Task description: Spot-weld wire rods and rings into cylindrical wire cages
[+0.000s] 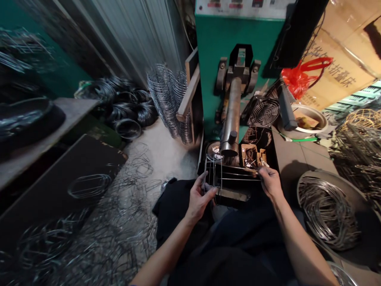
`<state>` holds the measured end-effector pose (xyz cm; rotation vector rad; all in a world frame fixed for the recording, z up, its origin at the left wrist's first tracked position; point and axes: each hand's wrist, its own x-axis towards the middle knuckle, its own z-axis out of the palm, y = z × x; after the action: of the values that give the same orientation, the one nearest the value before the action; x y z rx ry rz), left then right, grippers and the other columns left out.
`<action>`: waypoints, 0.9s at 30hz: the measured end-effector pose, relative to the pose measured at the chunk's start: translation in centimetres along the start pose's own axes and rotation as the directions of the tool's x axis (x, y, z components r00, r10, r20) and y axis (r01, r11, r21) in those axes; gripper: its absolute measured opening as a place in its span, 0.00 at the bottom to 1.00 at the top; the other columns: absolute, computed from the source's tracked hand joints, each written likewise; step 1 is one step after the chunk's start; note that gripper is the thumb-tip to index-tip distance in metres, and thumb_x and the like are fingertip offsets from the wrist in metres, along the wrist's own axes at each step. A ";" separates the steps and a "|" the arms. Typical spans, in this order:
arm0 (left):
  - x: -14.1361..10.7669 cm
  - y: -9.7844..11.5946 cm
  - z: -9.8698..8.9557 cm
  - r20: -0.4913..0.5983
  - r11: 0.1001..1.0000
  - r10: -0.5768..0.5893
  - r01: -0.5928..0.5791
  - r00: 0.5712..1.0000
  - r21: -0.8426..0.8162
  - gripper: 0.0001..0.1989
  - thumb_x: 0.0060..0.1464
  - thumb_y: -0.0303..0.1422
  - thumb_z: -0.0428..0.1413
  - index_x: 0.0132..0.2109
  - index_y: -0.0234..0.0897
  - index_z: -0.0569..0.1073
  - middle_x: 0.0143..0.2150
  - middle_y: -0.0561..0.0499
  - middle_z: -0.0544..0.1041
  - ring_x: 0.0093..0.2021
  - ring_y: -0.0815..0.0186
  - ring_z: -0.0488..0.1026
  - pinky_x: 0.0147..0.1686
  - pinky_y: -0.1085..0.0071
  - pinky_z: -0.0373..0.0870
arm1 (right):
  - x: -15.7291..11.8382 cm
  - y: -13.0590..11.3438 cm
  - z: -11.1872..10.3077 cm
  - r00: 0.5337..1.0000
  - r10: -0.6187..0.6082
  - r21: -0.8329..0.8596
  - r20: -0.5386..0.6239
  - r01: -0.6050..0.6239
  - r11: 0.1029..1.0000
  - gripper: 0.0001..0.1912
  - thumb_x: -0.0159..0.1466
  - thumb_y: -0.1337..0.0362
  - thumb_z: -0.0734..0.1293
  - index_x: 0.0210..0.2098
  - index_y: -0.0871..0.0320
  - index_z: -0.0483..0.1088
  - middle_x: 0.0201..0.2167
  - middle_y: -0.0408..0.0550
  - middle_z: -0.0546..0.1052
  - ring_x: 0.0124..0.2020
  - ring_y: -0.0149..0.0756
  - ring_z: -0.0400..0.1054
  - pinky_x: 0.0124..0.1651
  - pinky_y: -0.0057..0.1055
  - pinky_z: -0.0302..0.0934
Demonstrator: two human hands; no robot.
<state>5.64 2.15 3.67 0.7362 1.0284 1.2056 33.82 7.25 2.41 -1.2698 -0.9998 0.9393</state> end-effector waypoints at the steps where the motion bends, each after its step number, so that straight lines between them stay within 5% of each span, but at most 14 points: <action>1: 0.0 0.1 0.0 0.004 1.000 -0.001 0.001 1.000 0.002 0.40 0.47 0.37 0.70 0.65 0.39 0.66 0.28 0.60 0.68 0.22 0.74 0.66 0.19 0.77 0.72 | 0.1 0.0 -0.2 1.000 -0.001 0.001 0.002 0.001 1.000 0.34 0.52 0.44 0.77 0.14 0.56 0.52 0.17 0.37 0.51 0.23 0.28 0.44 0.28 0.30 0.43; 18: 0.2 0.4 0.1 0.038 1.000 0.013 -0.012 0.999 -0.014 0.42 0.48 0.37 0.70 0.68 0.39 0.63 0.27 0.60 0.68 0.21 0.73 0.66 0.18 0.76 0.72 | 0.5 1.3 -0.7 0.988 0.131 -0.016 0.080 -0.130 0.991 0.27 0.49 0.43 0.77 0.18 0.56 0.64 0.16 0.39 0.61 0.21 0.31 0.55 0.26 0.30 0.56; 27: 0.5 0.5 0.4 0.036 1.000 0.013 -0.012 0.999 -0.022 0.44 0.47 0.40 0.70 0.69 0.39 0.62 0.26 0.60 0.68 0.20 0.74 0.66 0.19 0.76 0.72 | 1.1 1.1 -0.4 0.984 0.135 -0.014 0.113 -0.134 0.991 0.30 0.49 0.40 0.77 0.18 0.55 0.62 0.16 0.39 0.59 0.20 0.31 0.54 0.24 0.31 0.56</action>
<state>5.83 2.81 4.09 0.7459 0.9810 1.2088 34.50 8.26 1.37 -1.3137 -1.0155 1.1235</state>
